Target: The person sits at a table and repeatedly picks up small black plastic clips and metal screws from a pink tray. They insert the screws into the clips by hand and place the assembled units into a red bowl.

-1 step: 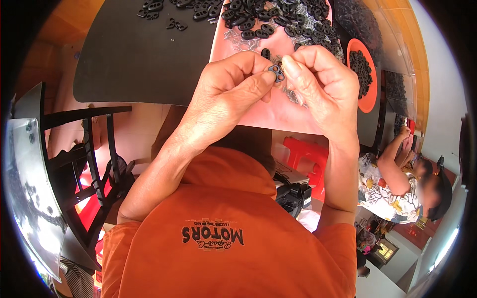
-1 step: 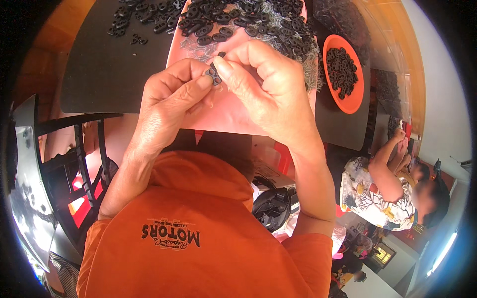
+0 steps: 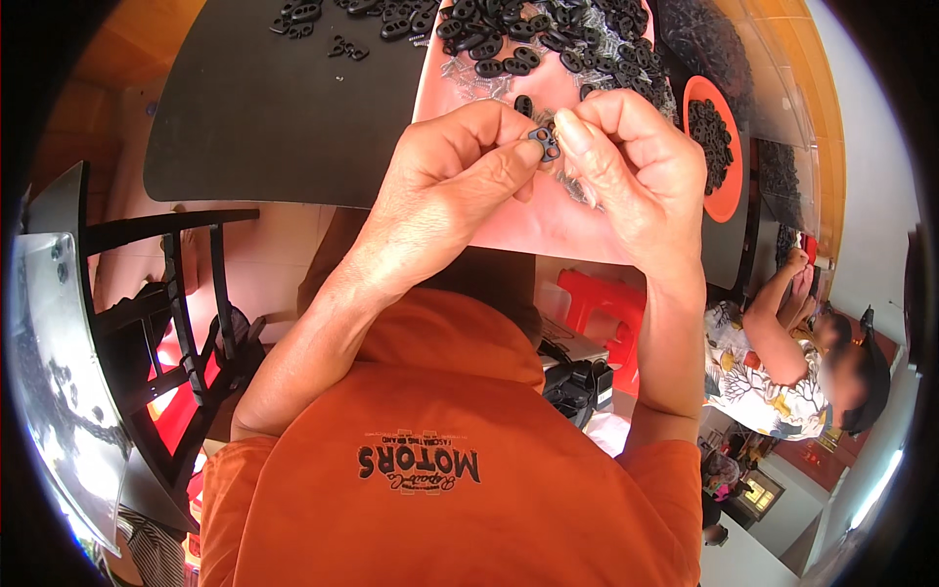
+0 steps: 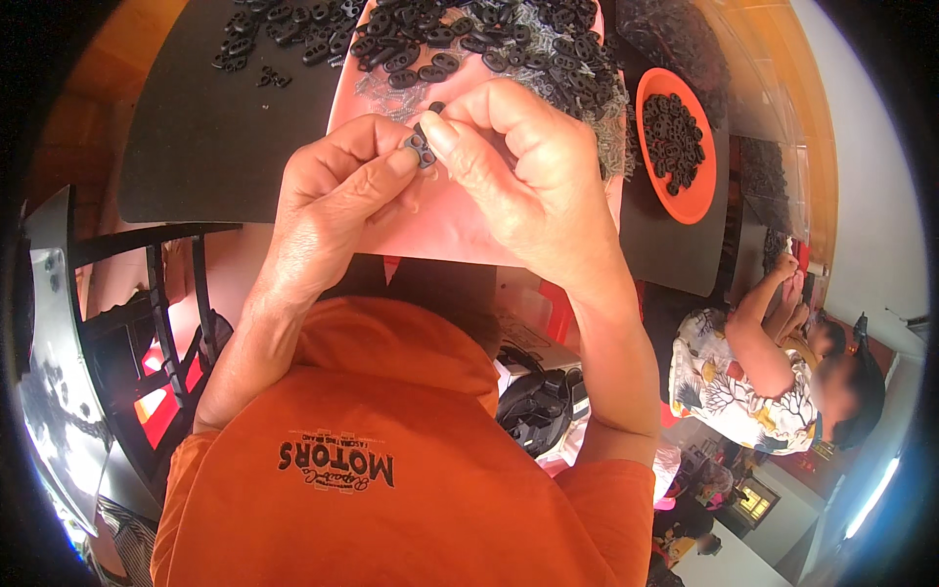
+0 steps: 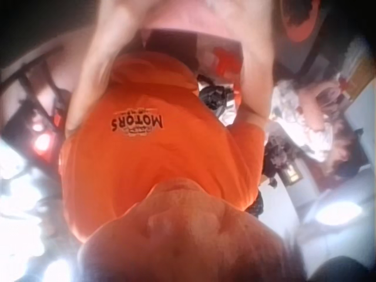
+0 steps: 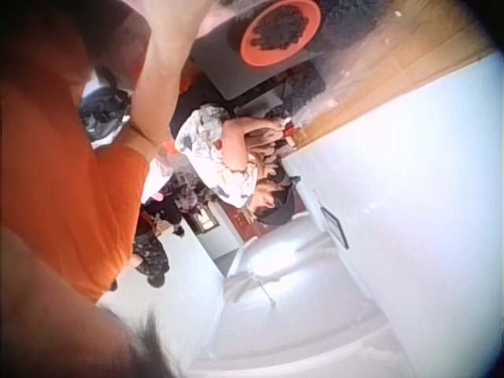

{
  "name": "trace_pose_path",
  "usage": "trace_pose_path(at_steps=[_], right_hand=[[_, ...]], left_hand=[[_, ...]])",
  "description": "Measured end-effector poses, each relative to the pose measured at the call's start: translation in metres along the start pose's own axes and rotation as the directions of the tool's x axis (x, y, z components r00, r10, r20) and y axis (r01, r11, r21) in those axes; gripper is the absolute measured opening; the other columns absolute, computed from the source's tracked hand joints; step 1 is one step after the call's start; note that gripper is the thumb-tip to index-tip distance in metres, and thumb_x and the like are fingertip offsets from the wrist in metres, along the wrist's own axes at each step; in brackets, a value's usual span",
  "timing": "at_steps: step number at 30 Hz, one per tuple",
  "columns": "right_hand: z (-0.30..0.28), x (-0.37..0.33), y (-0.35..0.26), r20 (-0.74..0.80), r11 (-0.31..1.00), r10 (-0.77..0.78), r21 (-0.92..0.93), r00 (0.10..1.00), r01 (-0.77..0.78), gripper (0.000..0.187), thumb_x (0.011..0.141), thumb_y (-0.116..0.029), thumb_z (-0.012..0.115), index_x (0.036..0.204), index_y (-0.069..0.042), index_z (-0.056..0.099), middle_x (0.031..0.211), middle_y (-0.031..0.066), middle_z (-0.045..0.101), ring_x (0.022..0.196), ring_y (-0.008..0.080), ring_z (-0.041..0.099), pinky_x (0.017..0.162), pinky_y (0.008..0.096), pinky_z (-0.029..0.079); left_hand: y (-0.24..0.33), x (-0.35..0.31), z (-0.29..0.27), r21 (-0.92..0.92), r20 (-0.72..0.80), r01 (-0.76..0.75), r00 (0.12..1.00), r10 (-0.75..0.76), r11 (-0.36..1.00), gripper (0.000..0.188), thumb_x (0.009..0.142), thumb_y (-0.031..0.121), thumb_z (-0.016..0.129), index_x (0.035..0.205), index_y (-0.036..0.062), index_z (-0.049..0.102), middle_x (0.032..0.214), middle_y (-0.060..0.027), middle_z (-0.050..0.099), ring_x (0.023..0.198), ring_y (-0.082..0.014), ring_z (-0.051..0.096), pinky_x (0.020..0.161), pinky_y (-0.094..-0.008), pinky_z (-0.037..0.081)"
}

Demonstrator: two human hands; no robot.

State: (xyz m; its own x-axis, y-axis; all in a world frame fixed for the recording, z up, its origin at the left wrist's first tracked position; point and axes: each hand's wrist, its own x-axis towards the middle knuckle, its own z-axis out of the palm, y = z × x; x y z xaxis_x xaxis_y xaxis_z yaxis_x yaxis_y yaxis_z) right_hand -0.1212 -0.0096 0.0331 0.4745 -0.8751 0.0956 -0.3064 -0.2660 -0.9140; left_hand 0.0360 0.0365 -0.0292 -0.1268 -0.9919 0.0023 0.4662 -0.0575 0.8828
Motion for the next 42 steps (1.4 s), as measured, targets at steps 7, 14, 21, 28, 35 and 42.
trace_pose_path(at_steps=[7,14,21,28,35,42], right_hand=[[0.006,-0.004,0.007,-0.063,0.999,-0.024,-0.034,0.998,0.022,0.011,0.09,-0.007,0.063,0.084,0.001,0.059,0.068,-0.0015,0.057,0.063,0.003,0.047,0.055,0.0206,0.04],[0.006,-0.005,0.005,-0.003,0.99,-0.06,-0.128,0.998,0.059,0.008,0.09,-0.005,0.061,0.086,0.001,0.058,0.07,0.0008,0.056,0.063,0.0057,0.048,0.056,0.0222,0.041],[-0.003,-0.008,0.011,0.062,0.99,-0.135,-0.037,0.989,0.138,0.005,0.09,-0.002,0.059,0.089,0.001,0.056,0.077,0.0053,0.053,0.064,0.0101,0.048,0.057,0.0244,0.041],[-0.006,-0.007,0.013,0.136,0.924,-0.285,-0.225,0.949,0.31,0.005,0.087,0.003,0.059,0.087,0.001,0.054,0.072,0.0067,0.049,0.059,0.0162,0.047,0.054,0.0267,0.04],[-0.006,-0.009,0.01,0.18,0.905,-0.292,-0.266,0.939,0.333,0.014,0.081,0.008,0.058,0.08,-0.001,0.048,0.063,0.0065,0.042,0.053,0.0183,0.044,0.049,0.0296,0.039],[-0.002,-0.012,0.015,0.181,0.93,-0.285,-0.184,0.941,0.317,0.014,0.088,-0.003,0.06,0.08,0.0,0.049,0.065,0.0072,0.046,0.054,0.0189,0.046,0.05,0.0307,0.039]], left_hand=[[-0.002,-0.001,0.001,0.018,-0.009,-0.001,1.0,0.001,1.0,0.017,0.094,0.016,0.057,0.097,-0.0005,0.061,0.076,0.0019,0.057,0.064,-0.0016,0.046,0.054,-0.0153,0.032],[-0.003,-0.002,-0.001,0.079,0.001,0.006,1.0,-0.006,0.997,0.016,0.094,0.015,0.058,0.095,-0.0004,0.061,0.075,0.0019,0.056,0.064,-0.0024,0.046,0.056,-0.0161,0.033],[0.0,-0.002,0.0,0.039,0.025,-0.007,1.0,0.006,0.999,0.015,0.093,0.015,0.058,0.095,-0.0003,0.061,0.076,0.0031,0.056,0.064,-0.0015,0.045,0.055,-0.016,0.032],[0.005,-0.001,-0.007,0.105,0.178,0.082,0.979,-0.1,0.991,0.012,0.094,0.01,0.056,0.093,-0.0004,0.061,0.075,0.0044,0.053,0.066,-0.0013,0.042,0.056,-0.017,0.033],[0.003,-0.003,-0.006,0.213,0.198,0.025,0.978,-0.068,0.977,0.01,0.093,0.006,0.053,0.087,-0.0011,0.058,0.071,0.0042,0.048,0.065,-0.0034,0.042,0.056,-0.0202,0.035],[0.01,-0.005,-0.006,0.049,0.206,0.097,0.973,-0.105,0.994,0.015,0.093,0.011,0.053,0.09,-0.0012,0.061,0.071,0.0029,0.052,0.06,-0.0021,0.04,0.051,-0.0176,0.03]])
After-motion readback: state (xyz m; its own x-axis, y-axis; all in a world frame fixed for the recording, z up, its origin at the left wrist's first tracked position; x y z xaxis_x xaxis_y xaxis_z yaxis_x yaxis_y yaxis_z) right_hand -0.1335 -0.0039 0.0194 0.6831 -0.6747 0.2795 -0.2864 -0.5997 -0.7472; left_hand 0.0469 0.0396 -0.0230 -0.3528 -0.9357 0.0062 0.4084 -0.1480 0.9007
